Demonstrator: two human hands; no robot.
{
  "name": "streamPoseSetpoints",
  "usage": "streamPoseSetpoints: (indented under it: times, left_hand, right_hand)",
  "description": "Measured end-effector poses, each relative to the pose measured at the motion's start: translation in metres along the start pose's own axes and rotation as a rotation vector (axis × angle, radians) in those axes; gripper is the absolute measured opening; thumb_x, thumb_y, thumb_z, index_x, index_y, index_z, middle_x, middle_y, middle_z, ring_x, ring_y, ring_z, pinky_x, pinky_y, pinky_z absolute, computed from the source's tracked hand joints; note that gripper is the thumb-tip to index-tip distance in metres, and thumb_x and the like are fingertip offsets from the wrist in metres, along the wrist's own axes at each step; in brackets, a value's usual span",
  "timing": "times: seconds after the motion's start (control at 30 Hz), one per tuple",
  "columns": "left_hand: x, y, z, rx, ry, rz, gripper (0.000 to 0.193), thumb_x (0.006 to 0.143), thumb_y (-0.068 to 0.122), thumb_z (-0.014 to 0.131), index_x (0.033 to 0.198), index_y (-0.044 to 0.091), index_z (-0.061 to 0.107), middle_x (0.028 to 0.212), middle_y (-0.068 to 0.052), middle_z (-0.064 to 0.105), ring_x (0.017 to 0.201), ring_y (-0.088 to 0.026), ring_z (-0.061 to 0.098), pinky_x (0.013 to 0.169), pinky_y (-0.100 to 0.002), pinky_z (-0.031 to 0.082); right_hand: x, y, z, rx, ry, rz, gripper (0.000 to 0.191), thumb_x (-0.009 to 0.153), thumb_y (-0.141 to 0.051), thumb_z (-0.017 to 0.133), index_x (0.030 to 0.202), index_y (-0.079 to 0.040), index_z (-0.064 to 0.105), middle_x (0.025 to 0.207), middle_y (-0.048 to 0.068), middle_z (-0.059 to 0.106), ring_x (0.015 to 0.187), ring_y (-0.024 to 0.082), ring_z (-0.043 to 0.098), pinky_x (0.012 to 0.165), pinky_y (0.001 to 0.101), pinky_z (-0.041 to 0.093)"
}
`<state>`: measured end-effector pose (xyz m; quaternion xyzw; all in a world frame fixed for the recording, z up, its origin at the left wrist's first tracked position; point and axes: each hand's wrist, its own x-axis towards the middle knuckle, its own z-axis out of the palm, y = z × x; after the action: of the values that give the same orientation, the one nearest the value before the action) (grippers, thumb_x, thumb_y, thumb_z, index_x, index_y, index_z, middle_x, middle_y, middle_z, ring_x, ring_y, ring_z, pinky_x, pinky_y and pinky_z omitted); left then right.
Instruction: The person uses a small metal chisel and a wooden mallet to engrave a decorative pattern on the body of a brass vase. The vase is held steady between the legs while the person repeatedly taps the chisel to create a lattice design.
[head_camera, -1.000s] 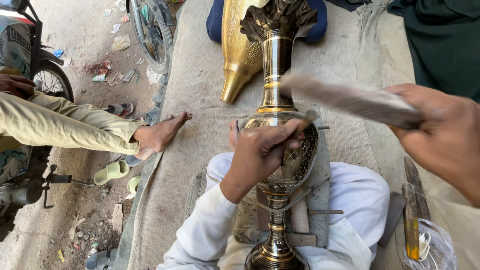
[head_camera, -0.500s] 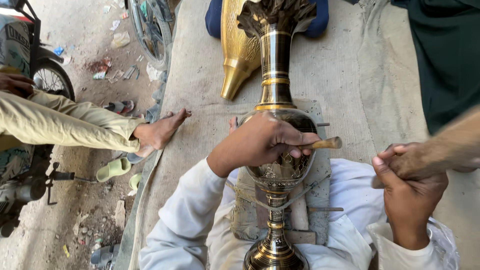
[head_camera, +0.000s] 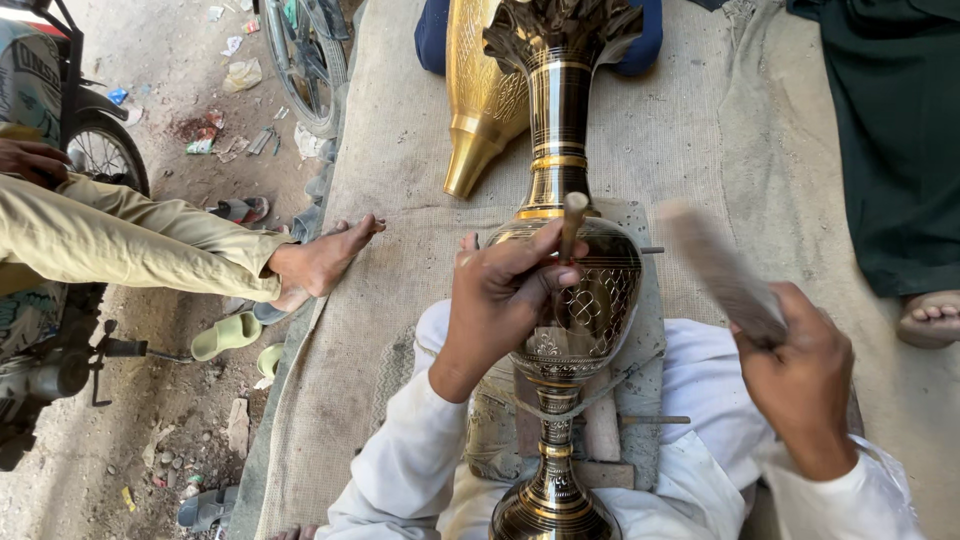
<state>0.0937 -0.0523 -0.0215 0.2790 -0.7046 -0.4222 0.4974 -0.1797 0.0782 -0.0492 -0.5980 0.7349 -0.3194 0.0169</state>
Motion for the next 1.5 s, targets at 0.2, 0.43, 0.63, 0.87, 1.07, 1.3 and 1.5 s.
streamPoseSetpoints:
  times: [0.2, 0.43, 0.63, 0.87, 1.07, 1.3, 1.5]
  left_hand:
    - [-0.011, -0.02, 0.01, 0.144, 0.096, 0.001, 0.046, 0.089, 0.006, 0.079, 0.132, 0.017, 0.07, 0.103, 0.0, 0.081, 0.089, -0.011, 0.078, 0.082, -0.026, 0.056]
    - [-0.013, -0.014, 0.011, 0.265, 0.133, 0.074, 0.044, 0.089, 0.004, 0.077, 0.128, 0.02, 0.071, 0.098, 0.004, 0.081, 0.092, -0.012, 0.079, 0.118, -0.062, 0.027]
    - [-0.021, -0.005, 0.021, 0.29, 0.189, -0.029, 0.04, 0.089, 0.005, 0.076, 0.126, 0.018, 0.071, 0.093, 0.005, 0.08, 0.092, -0.013, 0.078, 0.122, -0.069, 0.011]
    - [-0.034, -0.006, 0.033, 0.268, 0.405, 0.027, 0.041, 0.091, -0.003, 0.072, 0.129, 0.011, 0.07, 0.092, 0.002, 0.079, 0.084, -0.013, 0.077, 0.133, -0.06, 0.018]
    - [-0.044, -0.015, 0.048, -0.104, 0.564, -0.127, 0.043, 0.094, -0.008, 0.073, 0.134, 0.006, 0.067, 0.1, -0.008, 0.079, 0.09, -0.01, 0.076, 0.088, -0.032, 0.064]
    - [-0.049, -0.017, 0.048, -0.037, 0.532, -0.005, 0.05, 0.095, -0.012, 0.07, 0.141, 0.007, 0.062, 0.104, -0.009, 0.078, 0.092, -0.012, 0.077, 0.089, -0.026, 0.063]
    - [-0.042, -0.008, 0.044, 0.013, 0.474, 0.012, 0.044, 0.094, -0.014, 0.068, 0.135, 0.004, 0.066, 0.104, -0.011, 0.079, 0.094, -0.012, 0.077, 0.088, -0.025, 0.062]
  right_hand:
    - [0.066, -0.029, -0.032, -0.079, -0.182, 0.006, 0.034, 0.086, -0.001, 0.075, 0.119, -0.01, 0.069, 0.092, 0.007, 0.074, 0.074, 0.016, 0.067, 0.069, 0.0363, 0.052]
    - [0.121, -0.082, -0.075, -0.246, -0.351, -0.213, 0.045, 0.083, 0.008, 0.068, 0.124, -0.009, 0.073, 0.086, 0.01, 0.075, 0.065, 0.012, 0.07, 0.063, 0.0293, 0.057]
    - [0.141, -0.123, -0.084, -0.454, -0.374, -0.401, 0.046, 0.083, 0.009, 0.069, 0.124, -0.012, 0.075, 0.085, 0.008, 0.077, 0.058, 0.012, 0.071, 0.058, 0.0281, 0.059]
    - [0.152, -0.148, -0.089, -0.337, -0.321, -0.578, 0.04, 0.077, 0.002, 0.069, 0.116, -0.008, 0.073, 0.077, 0.009, 0.071, 0.059, 0.018, 0.069, 0.058, 0.0364, 0.057]
    - [0.156, -0.15, -0.089, -0.714, -0.32, -0.74, 0.047, 0.073, -0.007, 0.071, 0.119, -0.017, 0.074, 0.08, 0.003, 0.074, 0.063, 0.017, 0.071, 0.069, 0.0388, 0.059]
    - [0.159, -0.149, -0.09, -0.64, -0.452, -0.589, 0.056, 0.074, -0.001, 0.068, 0.127, -0.019, 0.072, 0.093, 0.006, 0.077, 0.073, 0.016, 0.076, 0.072, 0.0341, 0.061]
    - [0.156, -0.14, -0.089, -0.439, -0.429, -0.604, 0.052, 0.074, 0.009, 0.063, 0.123, -0.005, 0.071, 0.096, 0.017, 0.075, 0.075, 0.023, 0.075, 0.069, 0.0358, 0.061]
